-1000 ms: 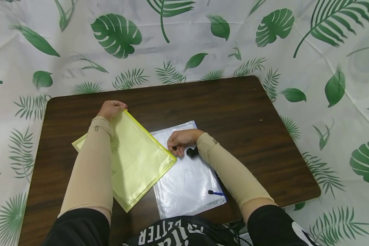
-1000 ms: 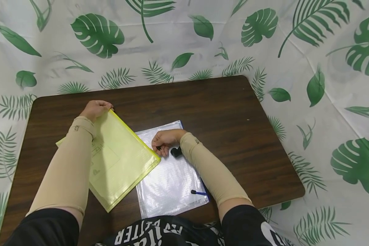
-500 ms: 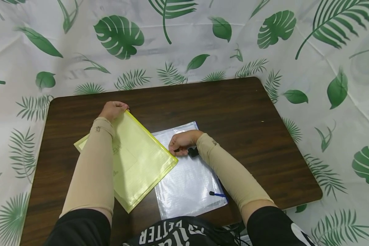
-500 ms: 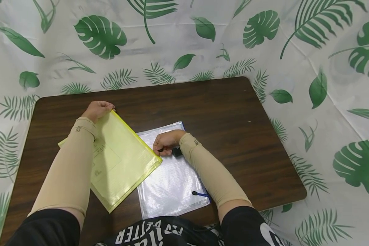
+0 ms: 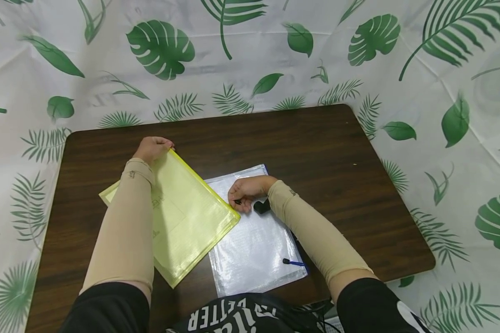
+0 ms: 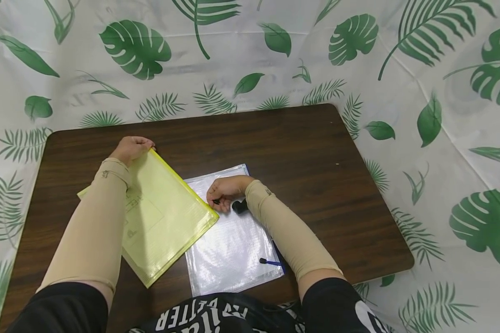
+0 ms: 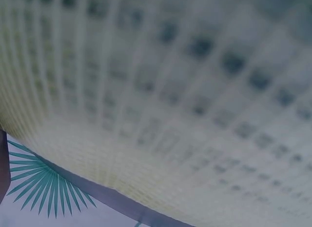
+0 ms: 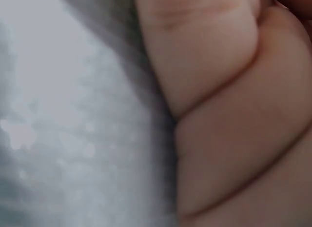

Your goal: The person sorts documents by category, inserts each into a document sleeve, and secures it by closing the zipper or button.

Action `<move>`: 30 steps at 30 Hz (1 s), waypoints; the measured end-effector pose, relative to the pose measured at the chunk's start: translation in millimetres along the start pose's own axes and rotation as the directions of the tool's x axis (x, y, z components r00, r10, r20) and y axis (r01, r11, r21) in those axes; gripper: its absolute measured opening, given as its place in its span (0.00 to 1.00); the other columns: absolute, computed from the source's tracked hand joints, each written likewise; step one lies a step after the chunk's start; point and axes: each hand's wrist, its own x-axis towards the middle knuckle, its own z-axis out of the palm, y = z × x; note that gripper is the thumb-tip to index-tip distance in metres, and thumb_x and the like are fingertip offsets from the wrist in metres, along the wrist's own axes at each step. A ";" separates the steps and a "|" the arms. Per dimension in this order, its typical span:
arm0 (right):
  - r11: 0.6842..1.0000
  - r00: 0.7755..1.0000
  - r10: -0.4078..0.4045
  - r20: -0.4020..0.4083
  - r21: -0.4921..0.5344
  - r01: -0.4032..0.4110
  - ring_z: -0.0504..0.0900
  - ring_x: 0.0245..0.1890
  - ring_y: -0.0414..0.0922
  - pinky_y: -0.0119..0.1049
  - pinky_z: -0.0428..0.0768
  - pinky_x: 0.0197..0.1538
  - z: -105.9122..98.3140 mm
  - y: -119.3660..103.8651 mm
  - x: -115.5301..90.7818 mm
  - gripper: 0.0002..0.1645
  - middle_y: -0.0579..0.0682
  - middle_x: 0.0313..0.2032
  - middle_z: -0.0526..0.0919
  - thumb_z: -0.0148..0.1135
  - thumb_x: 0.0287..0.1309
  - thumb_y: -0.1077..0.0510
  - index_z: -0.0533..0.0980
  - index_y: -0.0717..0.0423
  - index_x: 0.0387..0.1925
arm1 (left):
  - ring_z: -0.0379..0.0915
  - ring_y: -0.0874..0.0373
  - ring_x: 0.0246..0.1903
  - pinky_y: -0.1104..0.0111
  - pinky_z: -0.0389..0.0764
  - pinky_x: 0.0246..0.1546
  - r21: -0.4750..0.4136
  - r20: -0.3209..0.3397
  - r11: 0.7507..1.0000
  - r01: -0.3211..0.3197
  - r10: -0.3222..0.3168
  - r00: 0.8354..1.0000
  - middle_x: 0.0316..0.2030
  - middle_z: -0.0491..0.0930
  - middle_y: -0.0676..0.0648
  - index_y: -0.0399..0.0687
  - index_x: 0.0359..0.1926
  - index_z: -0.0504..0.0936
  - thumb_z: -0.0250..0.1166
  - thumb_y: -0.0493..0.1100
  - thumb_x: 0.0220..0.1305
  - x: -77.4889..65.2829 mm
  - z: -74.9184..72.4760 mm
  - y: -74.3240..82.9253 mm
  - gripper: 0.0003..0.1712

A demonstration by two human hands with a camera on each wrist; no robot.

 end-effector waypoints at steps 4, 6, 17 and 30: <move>1.000 1.000 -0.012 -0.005 0.009 0.012 0.77 0.16 0.44 0.34 0.77 0.22 0.0 0.7 -2.2 0.18 0.56 0.21 0.78 0.42 0.72 0.63 0.73 0.68 0.29 | 0.74 0.66 0.37 0.75 0.72 0.37 -0.016 0.007 1.000 -0.004 0.004 1.000 0.29 0.82 0.63 0.38 0.53 0.79 0.58 0.49 0.70 -0.6 -0.7 1.6 0.21; 1.000 1.000 -0.003 -0.007 0.005 0.003 0.77 0.16 0.44 0.33 0.76 0.22 0.1 1.8 -4.3 0.18 0.55 0.21 0.78 0.42 0.72 0.63 0.73 0.68 0.29 | 0.74 0.66 0.36 0.75 0.73 0.38 -0.019 0.010 1.000 -0.002 0.002 1.000 0.29 0.82 0.63 0.38 0.53 0.79 0.58 0.49 0.70 -1.3 -0.9 2.1 0.21; 1.000 1.000 0.027 -0.011 -0.009 -0.027 0.76 0.13 0.43 0.32 0.75 0.20 -0.3 9.1 -16.3 0.19 0.53 0.15 0.76 0.41 0.72 0.64 0.72 0.66 0.26 | 0.73 0.64 0.40 0.74 0.72 0.41 0.011 0.022 1.000 -0.022 0.022 1.000 0.32 0.83 0.63 0.37 0.54 0.78 0.57 0.50 0.70 -2.0 0.1 -0.5 0.22; 0.999 1.000 0.028 -0.006 -0.027 -0.028 0.73 0.12 0.41 0.30 0.71 0.18 2.0 11.8 -18.5 0.19 0.52 0.14 0.75 0.40 0.71 0.65 0.73 0.66 0.25 | 0.73 0.63 0.39 0.74 0.72 0.39 0.039 0.017 0.999 -0.020 0.019 1.000 0.31 0.83 0.63 0.36 0.54 0.78 0.56 0.49 0.71 -0.6 -0.7 -1.1 0.22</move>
